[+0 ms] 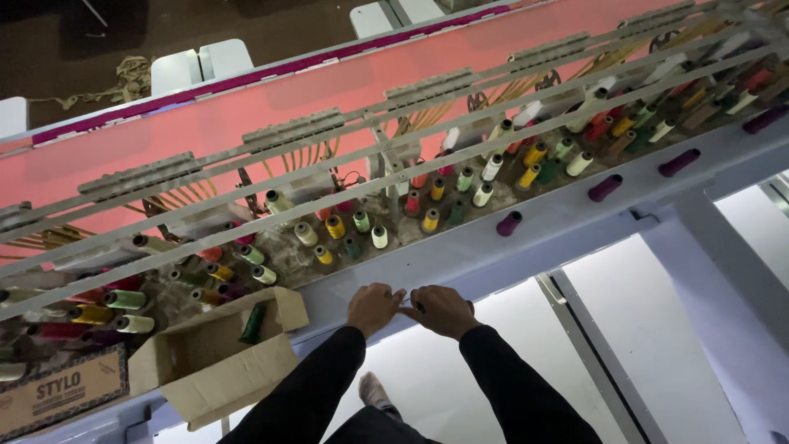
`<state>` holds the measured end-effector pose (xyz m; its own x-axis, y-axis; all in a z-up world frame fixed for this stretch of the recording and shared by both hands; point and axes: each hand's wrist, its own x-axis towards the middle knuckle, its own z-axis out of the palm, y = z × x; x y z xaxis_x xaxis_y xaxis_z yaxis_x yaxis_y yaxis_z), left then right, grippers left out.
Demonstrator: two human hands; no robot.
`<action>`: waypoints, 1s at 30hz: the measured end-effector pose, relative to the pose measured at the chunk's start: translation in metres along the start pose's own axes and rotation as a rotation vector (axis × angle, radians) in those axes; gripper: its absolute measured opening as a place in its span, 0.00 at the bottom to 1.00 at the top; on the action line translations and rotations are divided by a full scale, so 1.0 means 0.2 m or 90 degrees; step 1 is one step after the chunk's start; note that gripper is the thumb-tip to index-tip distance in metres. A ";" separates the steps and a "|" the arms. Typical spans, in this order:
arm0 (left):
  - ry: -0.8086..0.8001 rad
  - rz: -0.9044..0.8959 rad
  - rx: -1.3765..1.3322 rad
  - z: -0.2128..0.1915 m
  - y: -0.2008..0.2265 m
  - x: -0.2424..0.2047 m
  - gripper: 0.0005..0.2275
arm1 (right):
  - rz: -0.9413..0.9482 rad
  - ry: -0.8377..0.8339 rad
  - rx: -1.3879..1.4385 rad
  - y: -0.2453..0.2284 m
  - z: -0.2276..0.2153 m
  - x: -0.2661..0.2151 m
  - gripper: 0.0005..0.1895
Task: The person organizes thread spools by taking them from a cardboard box and placing them onto a multi-tiered rack. They handle spools of various colors, including green and purple, and arrange them in the available slots on the rack.
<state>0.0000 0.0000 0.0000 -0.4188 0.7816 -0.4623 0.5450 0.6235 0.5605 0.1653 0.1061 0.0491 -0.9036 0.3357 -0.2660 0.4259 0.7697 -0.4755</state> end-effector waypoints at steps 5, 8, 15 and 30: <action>0.003 -0.018 0.128 0.05 -0.01 0.14 0.19 | -0.063 0.045 -0.050 0.00 -0.05 0.03 0.10; 0.000 -0.027 0.159 0.01 0.04 0.08 0.13 | -0.110 0.026 -0.078 0.01 -0.05 0.06 0.12; 0.014 0.015 0.139 -0.08 0.13 -0.10 0.11 | -0.177 -0.036 -0.108 0.01 -0.07 0.03 0.12; 0.231 0.155 0.299 0.24 0.16 -0.15 0.04 | -0.369 -0.016 -0.255 0.39 -0.11 0.21 0.11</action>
<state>0.0653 -0.0035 -0.0012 -0.4179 0.9070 -0.0512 0.8810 0.4184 0.2209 0.1601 0.1918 0.0186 -0.9764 -0.1986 -0.0848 -0.1783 0.9629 -0.2027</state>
